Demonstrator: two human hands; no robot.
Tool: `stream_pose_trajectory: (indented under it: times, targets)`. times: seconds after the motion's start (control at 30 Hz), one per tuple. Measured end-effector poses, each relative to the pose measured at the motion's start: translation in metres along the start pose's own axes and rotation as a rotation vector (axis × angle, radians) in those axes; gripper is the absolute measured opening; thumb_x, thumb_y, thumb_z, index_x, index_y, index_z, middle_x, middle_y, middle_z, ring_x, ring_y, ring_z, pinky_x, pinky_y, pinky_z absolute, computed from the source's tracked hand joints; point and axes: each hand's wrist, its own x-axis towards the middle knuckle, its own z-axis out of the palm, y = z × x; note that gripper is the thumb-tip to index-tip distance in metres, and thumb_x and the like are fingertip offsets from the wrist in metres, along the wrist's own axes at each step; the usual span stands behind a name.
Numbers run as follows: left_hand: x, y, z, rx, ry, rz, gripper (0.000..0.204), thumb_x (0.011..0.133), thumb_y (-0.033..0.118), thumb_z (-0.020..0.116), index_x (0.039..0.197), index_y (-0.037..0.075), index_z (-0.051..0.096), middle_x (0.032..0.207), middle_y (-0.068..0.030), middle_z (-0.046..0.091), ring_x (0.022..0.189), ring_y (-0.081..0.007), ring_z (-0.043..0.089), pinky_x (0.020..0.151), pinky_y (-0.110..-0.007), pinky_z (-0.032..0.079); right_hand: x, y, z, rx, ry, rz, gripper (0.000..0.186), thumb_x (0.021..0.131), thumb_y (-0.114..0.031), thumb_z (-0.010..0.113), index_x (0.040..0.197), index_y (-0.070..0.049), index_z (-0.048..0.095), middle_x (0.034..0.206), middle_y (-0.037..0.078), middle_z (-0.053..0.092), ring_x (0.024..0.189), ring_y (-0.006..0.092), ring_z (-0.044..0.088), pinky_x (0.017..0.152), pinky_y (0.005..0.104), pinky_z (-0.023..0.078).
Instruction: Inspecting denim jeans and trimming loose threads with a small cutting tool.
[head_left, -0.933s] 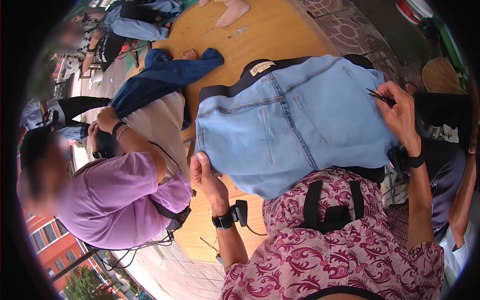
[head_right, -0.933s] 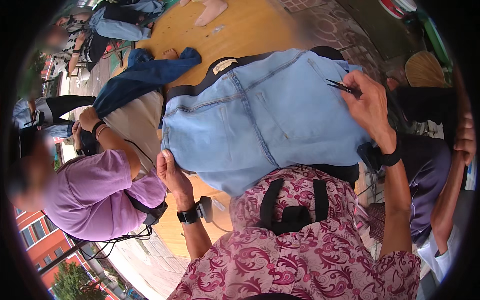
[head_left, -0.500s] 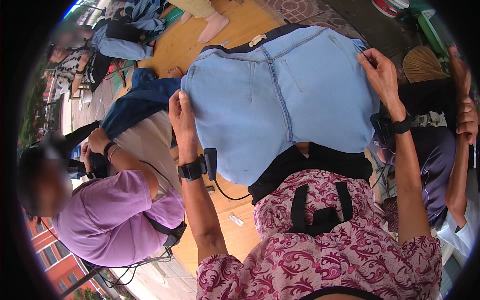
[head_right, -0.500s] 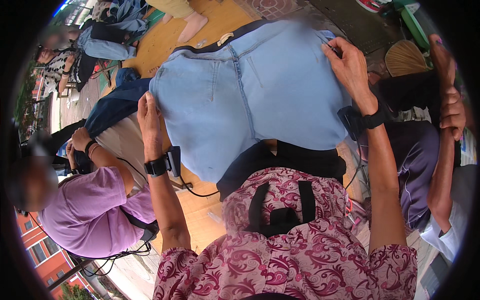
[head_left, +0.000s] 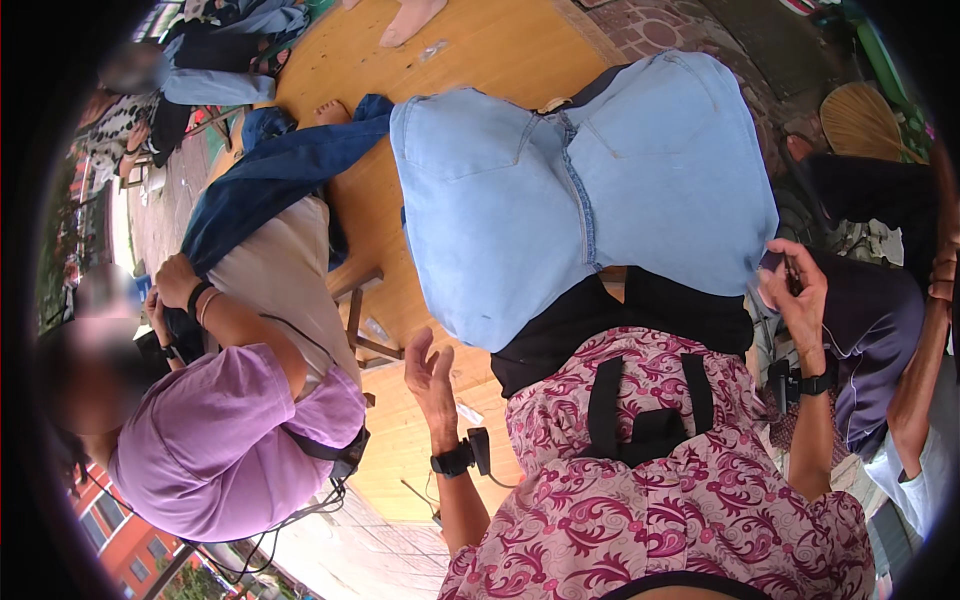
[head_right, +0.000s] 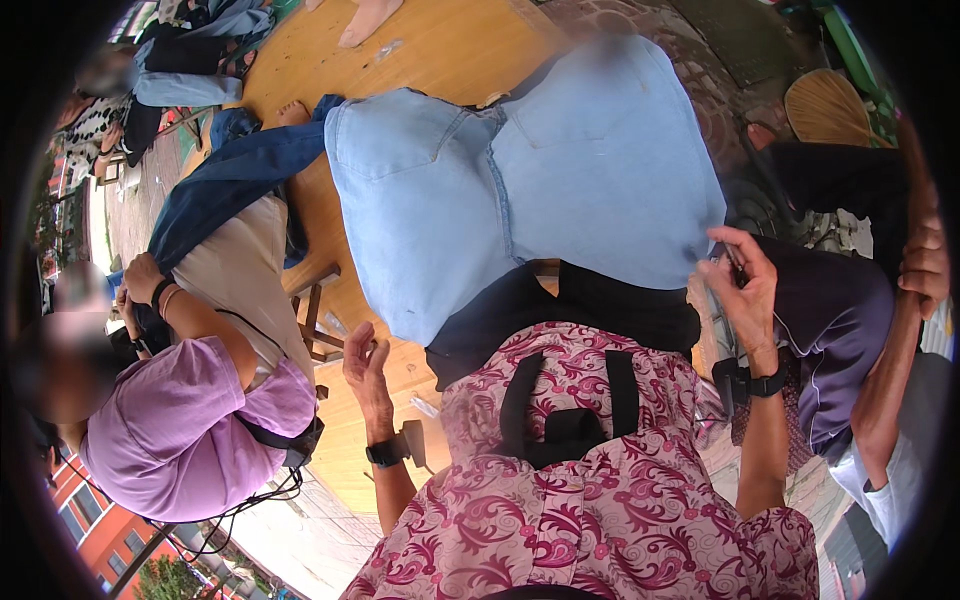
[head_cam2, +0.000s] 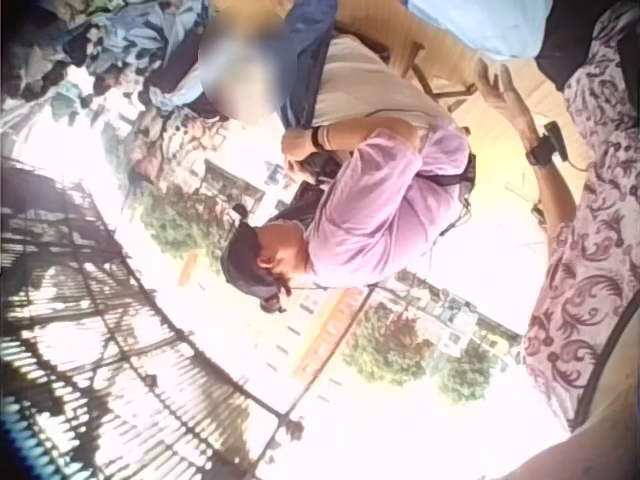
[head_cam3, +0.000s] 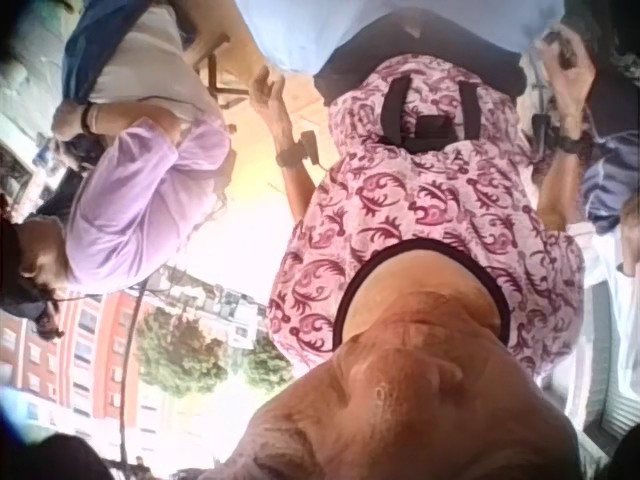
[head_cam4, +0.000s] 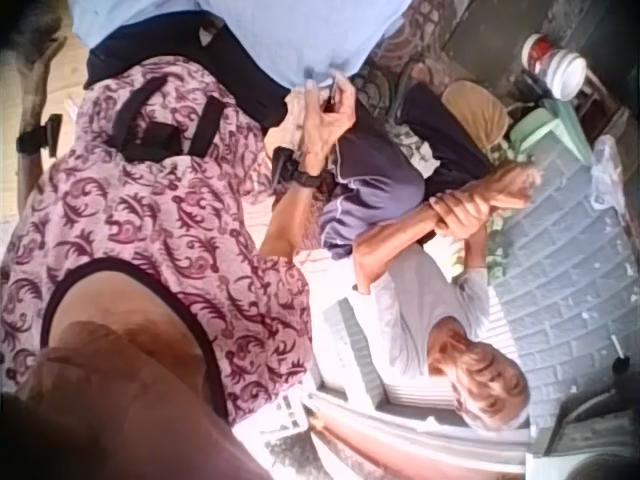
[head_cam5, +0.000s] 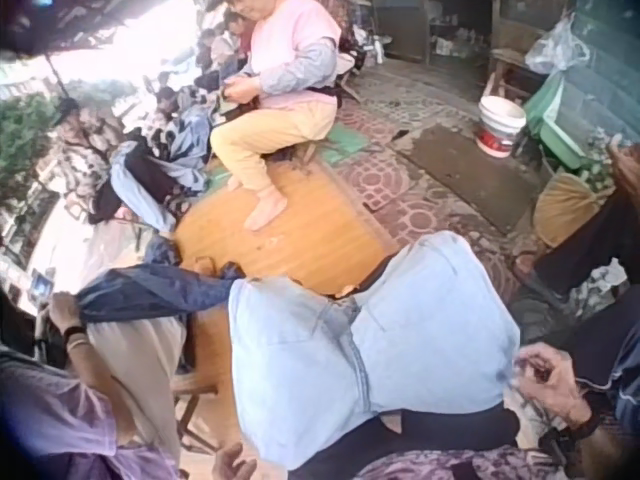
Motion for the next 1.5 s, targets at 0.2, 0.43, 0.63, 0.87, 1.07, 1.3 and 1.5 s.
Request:
stream_pose_trajectory:
  times: [0.2,0.43,0.63,0.87,1.07,1.3,1.5]
  targets:
    - [-0.018,-0.015,0.034,0.411,-0.267,0.183,0.066,0.075,-0.003,0.074,0.135,-0.001,0.047,0.125,-0.0207,0.053,0.121,-0.0396,0.051,0.098,-0.043,0.045,-0.028,0.022,0.024,-0.290,-0.015,-0.082,0.064,0.071,0.008,0.058,0.133,-0.006,0.056,0.070,0.004,0.047,0.065,0.0149,0.050,0.065,0.0279,0.044]
    - [0.012,-0.044,0.043,0.097,0.086,0.284,0.017,0.095,0.004,0.061,0.107,-0.007,0.066,0.088,-0.0040,0.068,0.088,-0.0108,0.057,0.077,-0.026,0.046,-0.019,0.033,0.033,-0.366,0.062,-0.256,0.048,0.073,0.006,0.066,0.120,-0.006,0.066,0.083,0.012,0.063,0.074,0.0217,0.062,0.070,0.0310,0.050]
    - [0.001,0.028,0.013,-0.194,0.235,0.291,0.011,0.095,0.015,0.065,0.095,0.004,0.063,0.092,0.0012,0.061,0.090,-0.0097,0.053,0.089,-0.028,0.041,-0.003,0.020,0.027,-0.296,0.244,-0.361,0.032,0.080,0.010,0.066,0.110,0.000,0.066,0.090,0.011,0.066,0.078,0.0176,0.064,0.074,0.0270,0.051]
    - [-0.005,0.149,0.000,-0.140,0.368,0.786,0.015,0.093,0.014,0.066,0.099,0.000,0.065,0.098,-0.0046,0.065,0.093,-0.0134,0.058,0.093,-0.030,0.041,0.030,-0.060,0.005,-0.386,0.606,-0.560,0.025,0.082,0.006,0.068,0.106,-0.001,0.067,0.089,0.006,0.066,0.078,0.0127,0.057,0.073,0.0260,0.049]
    - [-0.009,0.239,-0.013,-0.025,0.687,1.121,0.020,0.099,0.016,0.059,0.102,-0.003,0.067,0.098,-0.0065,0.069,0.090,-0.0142,0.060,0.089,-0.028,0.044,0.050,-0.129,-0.014,-0.479,0.828,-0.866,0.024,0.083,0.004,0.073,0.107,-0.001,0.070,0.092,0.004,0.070,0.080,0.0110,0.062,0.076,0.0238,0.051]
    - [-0.059,0.324,-0.050,-0.025,0.949,1.509,0.028,0.100,0.013,0.056,0.115,-0.008,0.064,0.116,-0.0196,0.069,0.101,-0.0249,0.068,0.093,-0.035,0.053,0.025,-0.190,-0.068,-0.170,1.014,-0.994,0.022,0.096,-0.002,0.064,0.116,0.007,0.066,0.106,0.012,0.073,0.096,0.0160,0.068,0.090,0.0253,0.052]
    - [-0.075,0.343,-0.129,0.045,1.089,1.539,0.065,0.092,0.057,0.061,0.122,0.000,0.061,0.112,-0.0146,0.067,0.095,-0.0236,0.064,0.088,-0.044,0.048,0.011,-0.226,-0.103,-0.077,1.074,-1.144,0.018,0.095,-0.005,0.066,0.109,0.007,0.071,0.101,0.011,0.074,0.090,0.0129,0.069,0.086,0.0241,0.052]
